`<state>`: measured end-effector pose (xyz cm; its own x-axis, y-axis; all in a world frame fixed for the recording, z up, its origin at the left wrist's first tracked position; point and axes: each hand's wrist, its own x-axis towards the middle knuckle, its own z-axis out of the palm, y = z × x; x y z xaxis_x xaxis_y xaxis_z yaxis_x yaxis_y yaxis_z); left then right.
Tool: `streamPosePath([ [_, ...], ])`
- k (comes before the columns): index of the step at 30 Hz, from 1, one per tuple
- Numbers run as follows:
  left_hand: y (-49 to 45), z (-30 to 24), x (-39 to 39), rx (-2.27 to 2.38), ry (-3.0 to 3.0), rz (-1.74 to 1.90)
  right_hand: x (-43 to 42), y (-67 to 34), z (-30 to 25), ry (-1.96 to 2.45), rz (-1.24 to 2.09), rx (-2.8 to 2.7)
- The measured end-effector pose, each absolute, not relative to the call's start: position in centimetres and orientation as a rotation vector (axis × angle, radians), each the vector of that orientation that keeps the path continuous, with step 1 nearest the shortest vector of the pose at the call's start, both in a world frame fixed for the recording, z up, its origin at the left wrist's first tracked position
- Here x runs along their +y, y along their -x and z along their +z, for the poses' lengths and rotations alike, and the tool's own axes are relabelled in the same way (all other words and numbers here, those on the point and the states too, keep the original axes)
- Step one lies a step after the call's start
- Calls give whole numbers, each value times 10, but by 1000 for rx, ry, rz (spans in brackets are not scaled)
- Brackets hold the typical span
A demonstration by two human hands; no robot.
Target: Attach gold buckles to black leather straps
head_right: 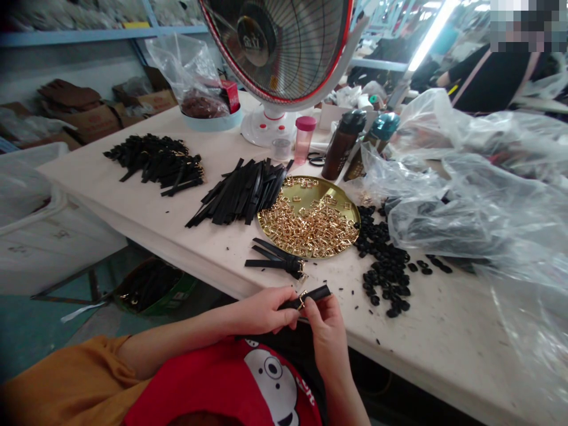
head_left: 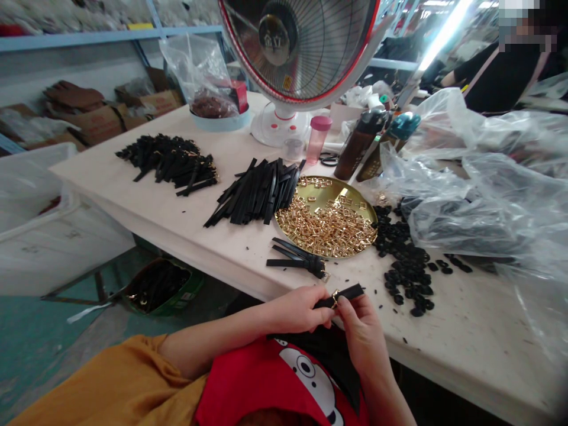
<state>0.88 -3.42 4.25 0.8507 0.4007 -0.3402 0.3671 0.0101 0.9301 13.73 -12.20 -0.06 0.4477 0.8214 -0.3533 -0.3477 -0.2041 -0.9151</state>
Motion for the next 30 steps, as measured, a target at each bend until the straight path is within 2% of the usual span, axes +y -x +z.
streamPosePath([
  [5,-6,41,-33,593,-1552,-6,-123,-135,-1,1461,1127,-507],
  [14,-7,48,-26,536,-1498,-47,-119,-135,2,1064,1475,-301],
  [22,-10,46,-26,575,-1351,-68,-121,-135,1,1101,1467,-286],
  [25,-9,46,-26,580,-1368,-64,-122,-135,-2,1202,1384,-360],
  [30,-7,41,-28,614,-1418,-28,-123,-134,-5,1556,1002,-580],
])
